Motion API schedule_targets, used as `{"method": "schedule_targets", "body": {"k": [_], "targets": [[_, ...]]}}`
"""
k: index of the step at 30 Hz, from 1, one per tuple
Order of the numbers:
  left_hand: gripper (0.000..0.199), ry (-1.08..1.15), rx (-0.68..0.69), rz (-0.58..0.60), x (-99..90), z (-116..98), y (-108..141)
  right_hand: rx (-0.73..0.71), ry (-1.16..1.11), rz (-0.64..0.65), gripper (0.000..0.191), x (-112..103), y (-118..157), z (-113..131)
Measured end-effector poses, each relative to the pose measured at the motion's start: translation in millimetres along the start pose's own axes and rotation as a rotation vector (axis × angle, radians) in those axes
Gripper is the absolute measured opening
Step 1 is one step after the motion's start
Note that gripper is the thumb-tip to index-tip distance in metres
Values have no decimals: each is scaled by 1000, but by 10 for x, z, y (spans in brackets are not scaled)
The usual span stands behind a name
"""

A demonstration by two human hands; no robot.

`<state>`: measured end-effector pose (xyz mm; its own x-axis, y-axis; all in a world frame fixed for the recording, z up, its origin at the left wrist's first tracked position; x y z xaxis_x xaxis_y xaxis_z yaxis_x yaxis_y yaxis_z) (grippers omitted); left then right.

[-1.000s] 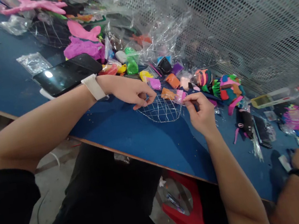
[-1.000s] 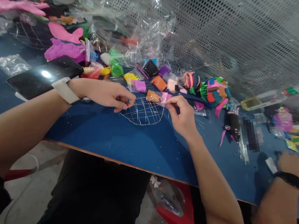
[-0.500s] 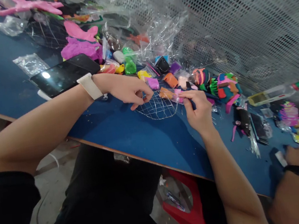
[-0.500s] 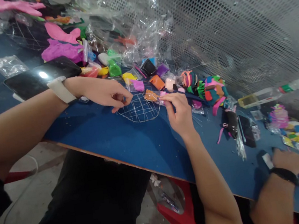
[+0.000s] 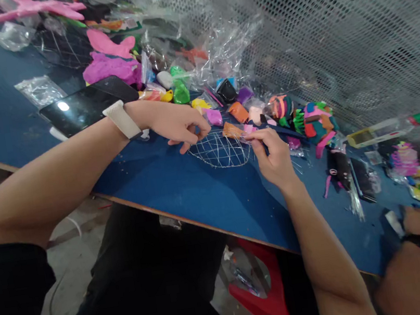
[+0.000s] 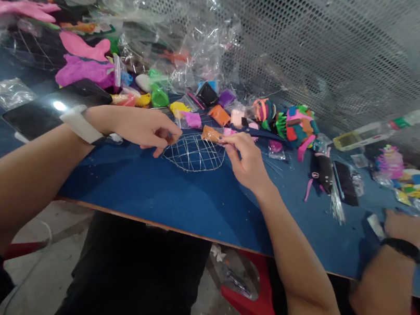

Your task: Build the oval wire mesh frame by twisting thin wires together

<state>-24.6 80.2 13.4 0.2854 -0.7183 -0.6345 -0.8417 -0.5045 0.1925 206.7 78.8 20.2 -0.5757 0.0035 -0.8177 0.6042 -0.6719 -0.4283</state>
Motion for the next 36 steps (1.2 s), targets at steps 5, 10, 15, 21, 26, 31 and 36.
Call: {"method": "schedule_targets", "body": {"k": [5, 10, 15, 21, 26, 31, 36], "targets": [[7, -14, -25, 2, -15, 30, 10, 20, -63, 16, 29, -16, 20, 25], [9, -35, -50, 0, -25, 76, 16, 163, -178, 66, 26, -5, 87, -84], [11, -44, -55, -5, -26, 83, 13, 285, -324, 97, 27, 32, 139, -211], [6, -129, -40, -55, -87, 83, 17, 363, -425, 105, 29, 83, 157, -283], [8, -165, 19, -76, -116, 91, 18, 328, -407, 88, 19, 54, 156, -259], [13, -171, 39, -69, -108, 61, 35, 292, -409, 77, 16, 48, 155, -242], [12, -203, 78, -83, -114, 43, 29, 330, -472, 81, 25, 100, 164, -256]]}}
Point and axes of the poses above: each hand's wrist, its own y-axis away from the middle knuckle, its own x-axis out of the palm, z = x × y, the point moved 8 cm from there along -y, towards the middle knuckle, and after that the axes turned 4 degrees about z, right-handed, at the moved point
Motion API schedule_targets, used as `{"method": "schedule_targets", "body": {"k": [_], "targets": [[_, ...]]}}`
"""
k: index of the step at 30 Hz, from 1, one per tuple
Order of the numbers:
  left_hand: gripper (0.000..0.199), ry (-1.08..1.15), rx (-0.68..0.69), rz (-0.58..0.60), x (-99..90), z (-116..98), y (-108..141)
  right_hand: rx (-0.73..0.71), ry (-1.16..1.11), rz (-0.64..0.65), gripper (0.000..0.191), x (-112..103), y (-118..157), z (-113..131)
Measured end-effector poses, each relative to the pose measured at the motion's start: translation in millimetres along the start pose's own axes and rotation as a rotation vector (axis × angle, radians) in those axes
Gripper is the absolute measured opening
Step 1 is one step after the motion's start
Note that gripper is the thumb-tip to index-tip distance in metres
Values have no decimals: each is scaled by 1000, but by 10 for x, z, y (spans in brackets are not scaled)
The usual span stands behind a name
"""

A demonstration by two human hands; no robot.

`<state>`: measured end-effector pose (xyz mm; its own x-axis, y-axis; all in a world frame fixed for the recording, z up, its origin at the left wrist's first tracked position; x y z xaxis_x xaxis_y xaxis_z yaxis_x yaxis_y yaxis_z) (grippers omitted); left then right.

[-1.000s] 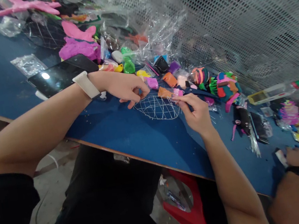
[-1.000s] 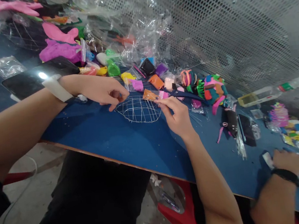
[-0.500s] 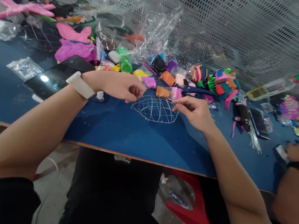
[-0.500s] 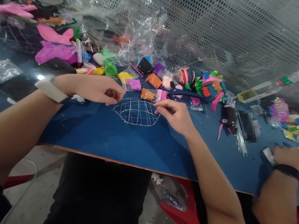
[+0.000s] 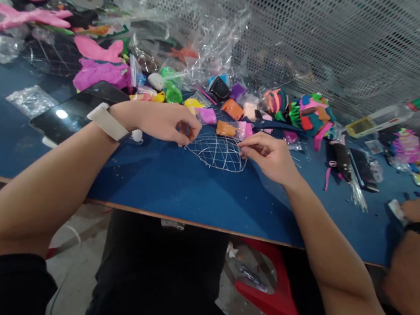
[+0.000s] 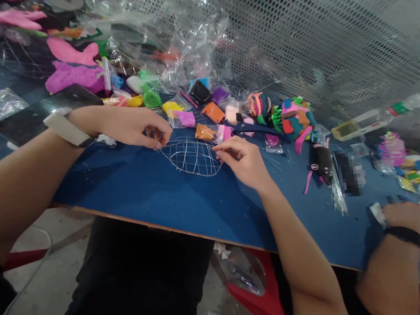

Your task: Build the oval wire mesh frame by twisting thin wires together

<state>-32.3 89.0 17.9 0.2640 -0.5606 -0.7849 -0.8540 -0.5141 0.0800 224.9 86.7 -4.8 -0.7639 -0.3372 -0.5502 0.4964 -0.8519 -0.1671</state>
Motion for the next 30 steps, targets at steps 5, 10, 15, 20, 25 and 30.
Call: {"method": "schedule_targets", "body": {"k": [5, 10, 15, 20, 25, 30], "targets": [[14, -2, 13, -9, 8, 16, -9, 34, -56, -25, 38, 3, 4, 15], [14, 14, -21, 7, 17, 42, -9, 49, -75, -27, 38, 7, 17, 44], [14, 45, -58, 16, 28, 100, -5, 88, -94, -3, 33, 29, 23, 38], [10, 35, -40, 17, 38, 98, 2, 94, -106, 14, 27, 24, 39, 17], [11, 94, -82, 28, 60, 101, 6, 86, -150, 34, 21, 28, 52, -27], [14, 101, -96, 55, 92, 104, 0, 93, -213, 26, 24, 21, 51, -67]]}}
Point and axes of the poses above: each hand's wrist, its own y-axis away from the middle knuckle, its own x-axis out of the palm, z = x × y, the point moved 8 cm from there along -y, towards the middle knuckle, and after that the axes turned 4 degrees about z, right-handed, at the moved point
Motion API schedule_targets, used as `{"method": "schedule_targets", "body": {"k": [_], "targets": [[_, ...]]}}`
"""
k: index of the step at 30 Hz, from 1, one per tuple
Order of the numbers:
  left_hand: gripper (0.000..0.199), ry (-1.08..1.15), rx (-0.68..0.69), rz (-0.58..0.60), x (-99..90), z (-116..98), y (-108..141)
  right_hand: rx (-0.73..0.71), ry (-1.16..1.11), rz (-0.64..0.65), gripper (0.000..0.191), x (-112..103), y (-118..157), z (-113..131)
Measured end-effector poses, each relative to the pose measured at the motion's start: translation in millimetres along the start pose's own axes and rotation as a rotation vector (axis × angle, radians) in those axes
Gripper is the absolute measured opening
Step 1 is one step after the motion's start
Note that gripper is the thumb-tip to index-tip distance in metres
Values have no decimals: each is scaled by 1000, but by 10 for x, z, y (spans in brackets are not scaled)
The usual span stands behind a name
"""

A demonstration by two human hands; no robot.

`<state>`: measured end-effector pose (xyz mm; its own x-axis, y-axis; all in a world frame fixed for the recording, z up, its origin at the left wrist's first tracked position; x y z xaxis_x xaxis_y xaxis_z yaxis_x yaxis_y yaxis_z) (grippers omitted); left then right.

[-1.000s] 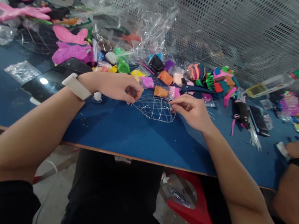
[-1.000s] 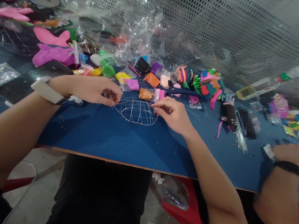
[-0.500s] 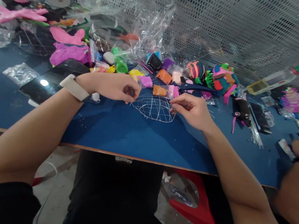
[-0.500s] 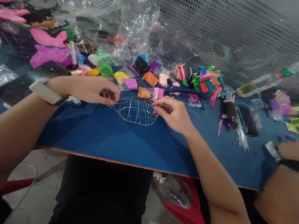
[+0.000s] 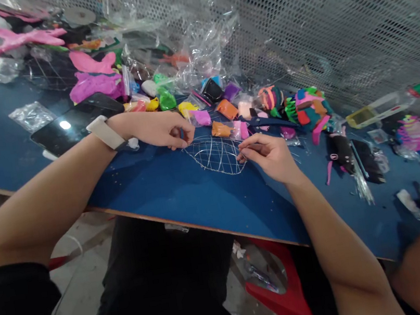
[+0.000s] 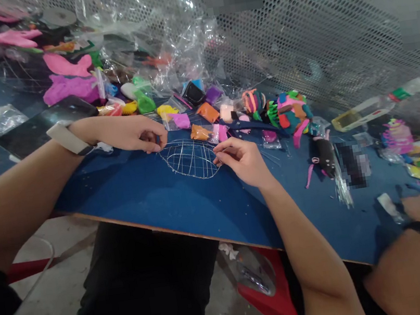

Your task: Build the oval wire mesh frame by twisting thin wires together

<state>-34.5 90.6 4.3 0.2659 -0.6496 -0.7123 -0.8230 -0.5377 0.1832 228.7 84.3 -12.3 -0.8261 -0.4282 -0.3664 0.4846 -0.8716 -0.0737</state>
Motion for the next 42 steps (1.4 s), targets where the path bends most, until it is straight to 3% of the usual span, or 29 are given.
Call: {"method": "schedule_targets", "body": {"k": [18, 29, 42], "targets": [[22, 87, -56, 50, 4, 88, 35, 26, -41, 49, 37, 24, -2, -38], [20, -2, -14, 42, -3, 17, 43, 21, -60, 52, 42, 37, -4, -40], [22, 82, 0, 32, 2, 82, 24, 35, -83, 62, 33, 30, 7, -100]]}}
Point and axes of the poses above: each hand's wrist, its own y-axis away from the middle knuckle, its own x-axis out of the palm, z = x × y, the point moved 8 cm from there along -y, towards the middle knuckle, and after that the axes turned 4 degrees about z, right-handed, at the moved point
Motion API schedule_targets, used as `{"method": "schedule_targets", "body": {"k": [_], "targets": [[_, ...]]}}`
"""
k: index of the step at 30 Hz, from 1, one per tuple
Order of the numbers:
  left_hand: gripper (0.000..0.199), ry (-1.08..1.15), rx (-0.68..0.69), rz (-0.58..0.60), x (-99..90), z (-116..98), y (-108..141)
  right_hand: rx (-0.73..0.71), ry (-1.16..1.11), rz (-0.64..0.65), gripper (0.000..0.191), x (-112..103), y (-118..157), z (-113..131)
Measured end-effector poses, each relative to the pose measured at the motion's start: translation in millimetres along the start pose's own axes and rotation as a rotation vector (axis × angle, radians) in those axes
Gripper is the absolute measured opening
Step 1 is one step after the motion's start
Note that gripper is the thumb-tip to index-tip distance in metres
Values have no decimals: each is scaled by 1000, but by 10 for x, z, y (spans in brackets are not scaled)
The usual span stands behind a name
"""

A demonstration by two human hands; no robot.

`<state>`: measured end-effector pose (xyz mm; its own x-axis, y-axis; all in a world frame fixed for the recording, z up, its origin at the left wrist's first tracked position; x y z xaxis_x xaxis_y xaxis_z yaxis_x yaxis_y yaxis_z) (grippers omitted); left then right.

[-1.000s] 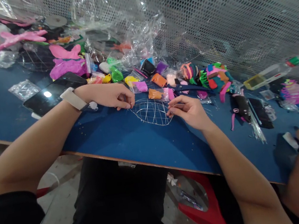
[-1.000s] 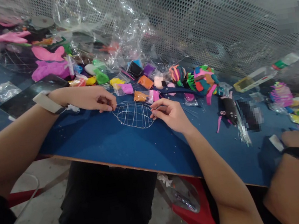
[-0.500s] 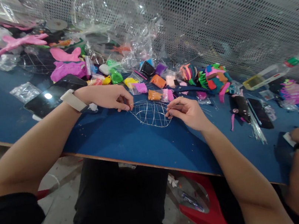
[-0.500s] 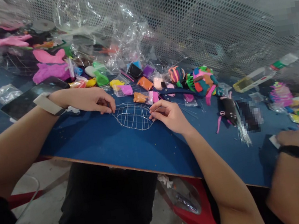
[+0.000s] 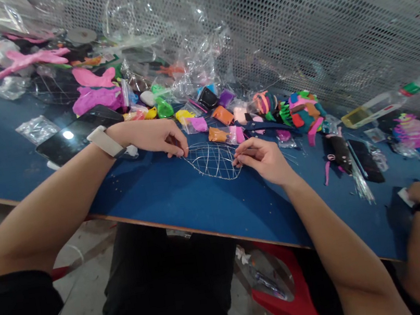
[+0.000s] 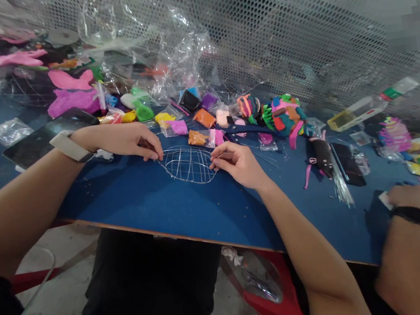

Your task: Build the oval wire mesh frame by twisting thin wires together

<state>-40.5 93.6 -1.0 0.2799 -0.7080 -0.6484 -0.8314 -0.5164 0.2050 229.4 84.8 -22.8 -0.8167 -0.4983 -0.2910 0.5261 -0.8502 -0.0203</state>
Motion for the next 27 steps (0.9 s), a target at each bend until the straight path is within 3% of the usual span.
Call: {"method": "schedule_targets", "body": {"k": [27], "targets": [[22, -46, 12, -30, -14, 36, 11, 30, 46, 38, 32, 28, 18, 43]]}}
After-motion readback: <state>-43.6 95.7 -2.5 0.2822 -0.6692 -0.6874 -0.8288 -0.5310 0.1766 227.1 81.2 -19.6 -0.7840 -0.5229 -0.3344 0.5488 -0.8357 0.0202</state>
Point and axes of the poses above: each hand's wrist, its own y-axis away from the middle knuckle, its own x-axis out of the palm, z = x × y, the point moved 8 cm from there along -y, towards the middle knuckle, and after that the axes turned 4 degrees about z, right-handed, at the moved point
